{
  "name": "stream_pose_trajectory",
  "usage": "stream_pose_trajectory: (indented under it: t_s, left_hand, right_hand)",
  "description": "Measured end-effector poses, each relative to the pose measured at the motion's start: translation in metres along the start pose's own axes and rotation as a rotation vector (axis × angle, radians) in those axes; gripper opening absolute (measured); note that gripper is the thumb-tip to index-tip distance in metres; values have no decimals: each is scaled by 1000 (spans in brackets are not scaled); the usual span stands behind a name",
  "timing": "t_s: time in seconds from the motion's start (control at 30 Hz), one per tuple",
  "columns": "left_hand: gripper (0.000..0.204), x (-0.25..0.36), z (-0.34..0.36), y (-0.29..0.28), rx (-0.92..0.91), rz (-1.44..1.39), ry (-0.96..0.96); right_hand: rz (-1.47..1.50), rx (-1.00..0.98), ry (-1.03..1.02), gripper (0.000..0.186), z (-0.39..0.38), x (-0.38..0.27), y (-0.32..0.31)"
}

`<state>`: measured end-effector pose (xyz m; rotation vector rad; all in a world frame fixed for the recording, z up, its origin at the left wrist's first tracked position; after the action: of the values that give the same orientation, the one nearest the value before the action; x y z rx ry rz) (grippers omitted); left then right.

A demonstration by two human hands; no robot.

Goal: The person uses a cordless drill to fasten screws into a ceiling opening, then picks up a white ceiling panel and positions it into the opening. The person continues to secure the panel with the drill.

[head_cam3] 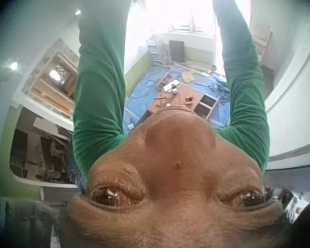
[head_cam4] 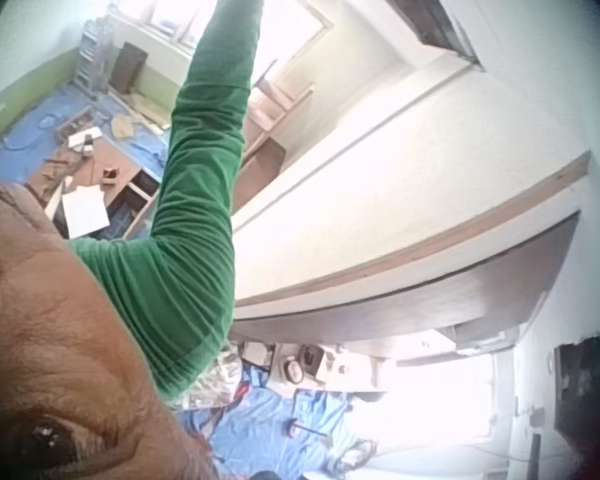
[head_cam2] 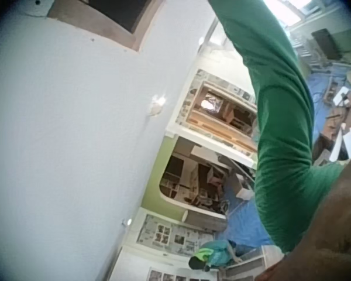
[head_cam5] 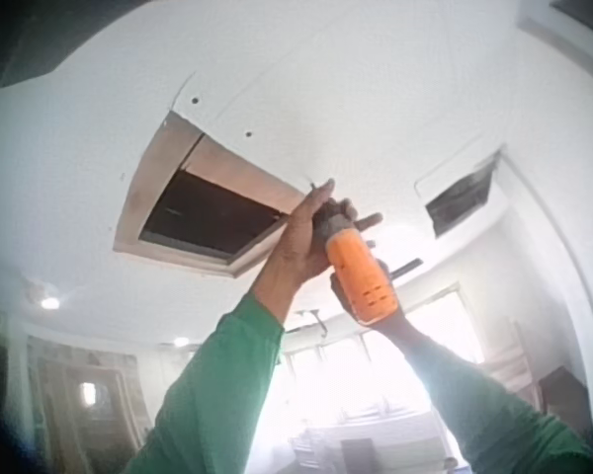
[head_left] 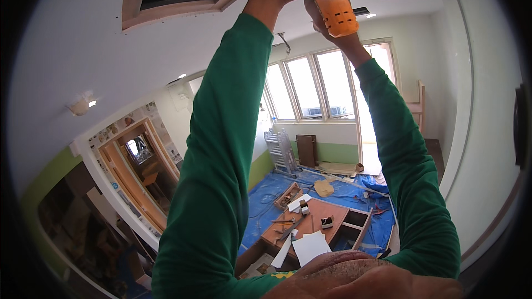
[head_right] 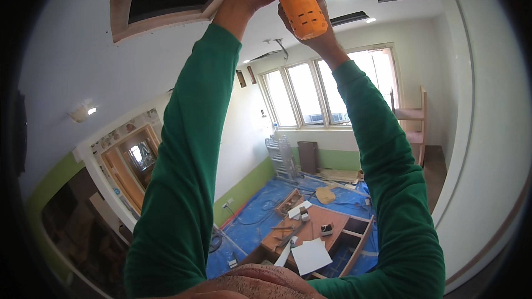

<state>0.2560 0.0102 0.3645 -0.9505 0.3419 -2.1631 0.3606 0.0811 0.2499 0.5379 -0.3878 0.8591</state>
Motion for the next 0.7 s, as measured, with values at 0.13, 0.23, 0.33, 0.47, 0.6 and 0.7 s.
stream_pose_trajectory:
  t_s: [0.13,0.23,0.33,0.47,0.6,0.7]
  left_hand:
    - [51,-6,-18,3,105,143,-19]
    - [50,-7,-20,3,58,199,-29]
    - [43,-2,-18,10,127,221,-40]
    - [29,-1,-14,22,328,143,-96]
    - [22,-1,-11,9,279,274,-216]
    - [21,-5,-9,-2,236,324,-283]
  right_hand:
    - [255,28,97,29,7,-8,-2]
    - [279,28,164,31,4,-7,2]
    - [123,35,135,33,-2,2,5]
    - [101,49,3,31,1,3,1]
    - [160,25,-102,28,15,-12,-11]
    - [252,-27,25,21,8,-10,-8]
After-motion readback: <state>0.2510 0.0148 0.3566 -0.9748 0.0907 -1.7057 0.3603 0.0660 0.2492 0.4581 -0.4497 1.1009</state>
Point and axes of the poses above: each hand's wrist, its own z-axis towards the middle knuckle, its own y-axis out of the palm, x = y × z, the point moved 3 cm from there along z, towards the middle knuckle, and after that the axes turned 12 degrees about z, right-handed, at the moved point
